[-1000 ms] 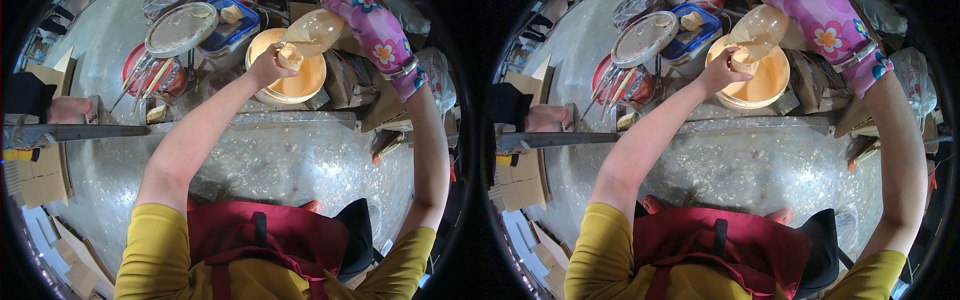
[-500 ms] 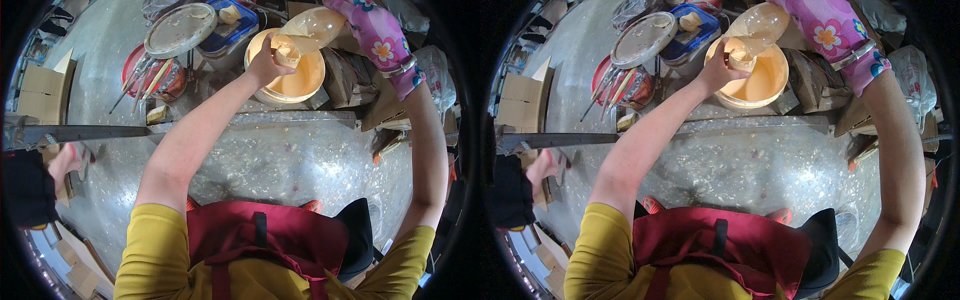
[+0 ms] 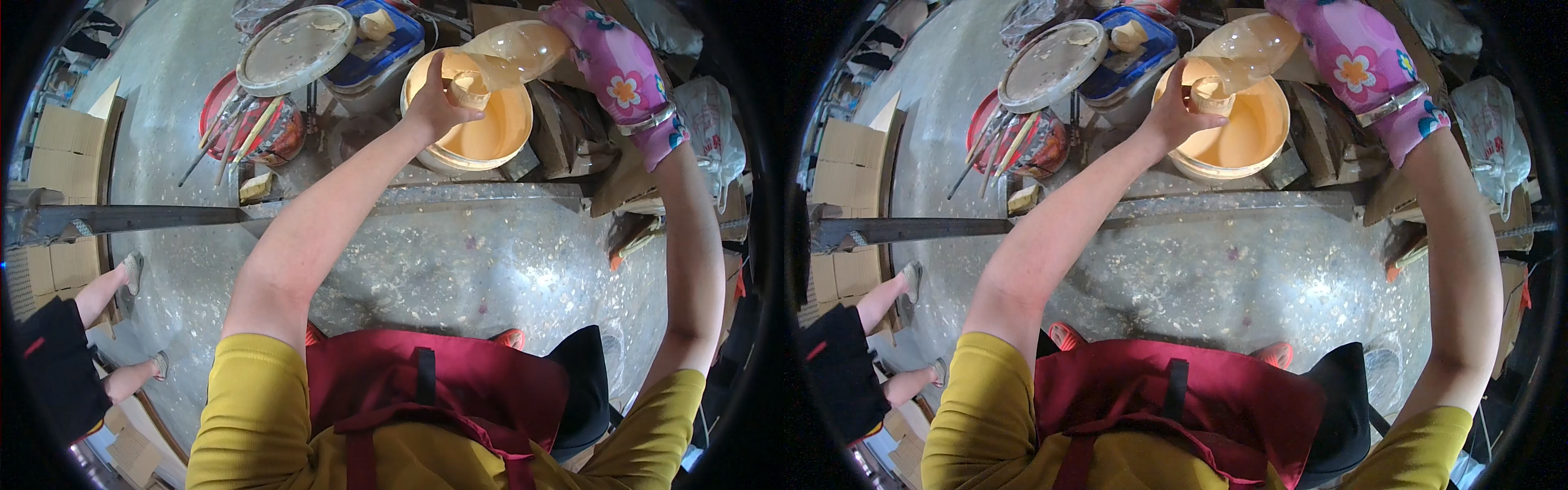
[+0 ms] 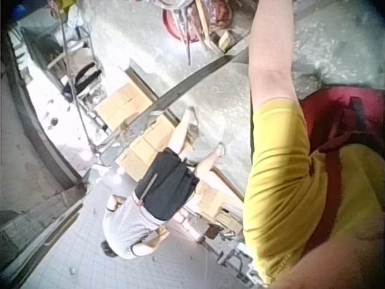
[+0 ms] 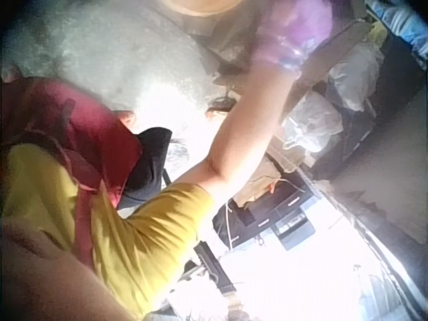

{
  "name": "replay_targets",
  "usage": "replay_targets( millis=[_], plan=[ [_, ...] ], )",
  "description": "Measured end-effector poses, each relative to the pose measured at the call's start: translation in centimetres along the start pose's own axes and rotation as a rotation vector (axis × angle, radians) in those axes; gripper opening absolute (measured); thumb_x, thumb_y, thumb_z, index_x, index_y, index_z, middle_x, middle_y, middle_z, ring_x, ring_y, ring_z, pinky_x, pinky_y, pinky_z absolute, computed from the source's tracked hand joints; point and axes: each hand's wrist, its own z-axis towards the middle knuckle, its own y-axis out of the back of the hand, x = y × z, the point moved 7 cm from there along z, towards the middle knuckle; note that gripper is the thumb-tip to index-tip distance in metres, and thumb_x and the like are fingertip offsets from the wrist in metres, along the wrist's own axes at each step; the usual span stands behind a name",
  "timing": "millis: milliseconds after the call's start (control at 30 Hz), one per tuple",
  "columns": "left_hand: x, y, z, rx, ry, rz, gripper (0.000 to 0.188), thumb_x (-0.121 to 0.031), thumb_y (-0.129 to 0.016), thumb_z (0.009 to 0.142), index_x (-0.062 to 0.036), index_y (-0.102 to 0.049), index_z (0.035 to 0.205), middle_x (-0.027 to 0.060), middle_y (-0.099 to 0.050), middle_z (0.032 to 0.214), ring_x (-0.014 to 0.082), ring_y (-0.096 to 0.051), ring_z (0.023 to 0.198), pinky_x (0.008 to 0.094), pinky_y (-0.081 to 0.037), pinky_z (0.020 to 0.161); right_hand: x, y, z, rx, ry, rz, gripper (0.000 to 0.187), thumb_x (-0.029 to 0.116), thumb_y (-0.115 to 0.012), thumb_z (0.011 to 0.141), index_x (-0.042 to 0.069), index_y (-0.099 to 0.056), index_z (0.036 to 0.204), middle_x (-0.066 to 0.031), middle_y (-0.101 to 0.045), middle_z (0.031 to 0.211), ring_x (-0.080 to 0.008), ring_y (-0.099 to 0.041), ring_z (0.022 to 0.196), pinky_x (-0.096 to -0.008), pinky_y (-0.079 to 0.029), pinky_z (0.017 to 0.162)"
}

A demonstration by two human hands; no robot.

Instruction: The person scoops a yellow paste from a large bucket using a plastic scoop and fills small cone-shaped containers. They repeatedly scoop the paste and pour it into the cones, occasionally scraping the scoop against the bucket rim to remove excess.

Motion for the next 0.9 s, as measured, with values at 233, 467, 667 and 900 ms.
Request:
replay_targets(
  millis=[233, 467, 667, 900],
  plan=[
    [-1.2, -0.1, -0.3, -0.025, 0.029, -0.04, 0.122, -0.023, -0.085, 0.064, -0.011, 0.003, 0.149, 0.0198, -0.054, 0.123, 0.0295, -0.058, 0.111, 0.0346, -0.044, 0.099, -2.2, -2.0, -2.6, -0.016, -0.145, 0.246, 0.046, -0.003, -0.055, 0.076, 0.006, -0.057, 0.121, -0.0144, -0.059, 0.121, -0.0348, -0.056, 0.11, -0.0372, -0.047, 0.092],
    [-1.4, -0.4, -0.1, -0.055, -0.055, -0.035, 0.12, -0.022, -0.084, 0.066, -0.0086, 0.003, 0.148, 0.023, -0.053, 0.125, 0.0317, -0.056, 0.114, 0.0347, -0.042, 0.101, -4.7, -4.7, -6.3, -0.113, -0.342, 0.496, 0.043, 0.002, -0.065, 0.075, 0.005, -0.06, 0.117, -0.0161, -0.062, 0.115, -0.0336, -0.06, 0.105, -0.0343, -0.049, 0.09],
    [-1.5, -0.5, -0.4, -0.037, -0.074, -0.089, 0.12, -0.021, -0.083, 0.065, -0.006, 0.003, 0.148, 0.0237, -0.052, 0.126, 0.0316, -0.055, 0.115, 0.0345, -0.042, 0.101, -5.5, -7.5, -8.4, -0.162, -0.53, 0.722, 0.044, -0.002, -0.068, 0.075, 0.001, -0.06, 0.118, -0.0113, -0.067, 0.106, -0.0169, -0.064, 0.092, -0.0272, -0.05, 0.083],
    [-1.1, -0.7, -0.4, -0.058, -0.046, -0.097, 0.121, -0.021, -0.084, 0.066, -0.0063, 0.004, 0.148, 0.0216, -0.051, 0.126, 0.029, -0.056, 0.112, 0.0345, -0.044, 0.099, -6.1, -9.9, -9.2, -0.17, -0.633, 1.166, 0.045, -0.004, -0.068, 0.075, -0.002, -0.059, 0.119, -0.0048, -0.066, 0.099, -0.0119, -0.061, 0.086, -0.0217, -0.048, 0.075]
  ],
)
